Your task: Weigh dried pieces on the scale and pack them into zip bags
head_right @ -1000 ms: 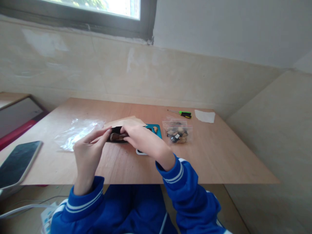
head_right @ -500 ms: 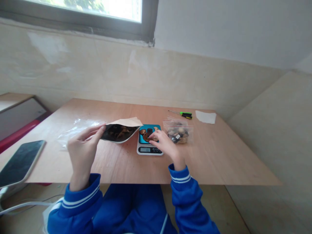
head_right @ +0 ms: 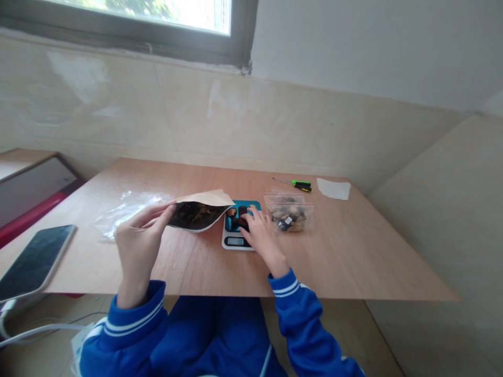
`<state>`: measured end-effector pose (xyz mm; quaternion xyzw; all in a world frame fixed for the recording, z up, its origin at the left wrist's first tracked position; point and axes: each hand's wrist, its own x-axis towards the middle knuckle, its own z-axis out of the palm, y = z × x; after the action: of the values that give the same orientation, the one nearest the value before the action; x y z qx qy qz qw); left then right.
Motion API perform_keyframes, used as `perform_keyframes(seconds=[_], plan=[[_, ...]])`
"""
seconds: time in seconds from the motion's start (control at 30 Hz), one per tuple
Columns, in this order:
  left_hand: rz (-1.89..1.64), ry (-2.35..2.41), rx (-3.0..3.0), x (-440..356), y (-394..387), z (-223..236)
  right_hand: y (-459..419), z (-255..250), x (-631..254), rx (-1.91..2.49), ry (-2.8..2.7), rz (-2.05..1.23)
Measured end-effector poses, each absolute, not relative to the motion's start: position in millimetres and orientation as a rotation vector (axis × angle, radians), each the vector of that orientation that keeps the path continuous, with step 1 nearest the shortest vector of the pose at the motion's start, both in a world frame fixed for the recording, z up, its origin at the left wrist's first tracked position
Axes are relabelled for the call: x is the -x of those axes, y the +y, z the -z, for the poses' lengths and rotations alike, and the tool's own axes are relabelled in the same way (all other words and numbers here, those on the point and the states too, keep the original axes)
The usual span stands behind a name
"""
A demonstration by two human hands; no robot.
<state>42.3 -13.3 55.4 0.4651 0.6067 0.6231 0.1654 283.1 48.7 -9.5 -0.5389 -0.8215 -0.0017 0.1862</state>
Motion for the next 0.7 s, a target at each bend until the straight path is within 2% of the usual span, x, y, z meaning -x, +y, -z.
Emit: perform_keyframes(seconds=[0.23, 0.33, 0.43, 0.57, 0.7], plan=[[-1.763, 1.720, -1.381, -44.8, -12.7, -53.0, 22.6, -64.2, -271.9, 0.941, -1.835, -0.295], [-1.748, 1.714, -1.386, -45.8, -13.3, -51.4, 16.4, -91.3, -257.0, 0.766, -2.006, -0.543], [-1.722, 1.737, -1.387, -47.2, -14.4, -49.4, 21.9, -97.4, -236.9, 0.725, -2.336, -0.691], [-1.705, 1.749, -1.410, -51.5, -15.3, -46.1, 42.4, -79.8, -205.7, 0.849, -2.689, -0.512], [-1.706, 1.736, -1.414, -56.0, -16.2, -44.9, 72.9, -57.3, -176.6, 1.032, -2.643, -0.363]])
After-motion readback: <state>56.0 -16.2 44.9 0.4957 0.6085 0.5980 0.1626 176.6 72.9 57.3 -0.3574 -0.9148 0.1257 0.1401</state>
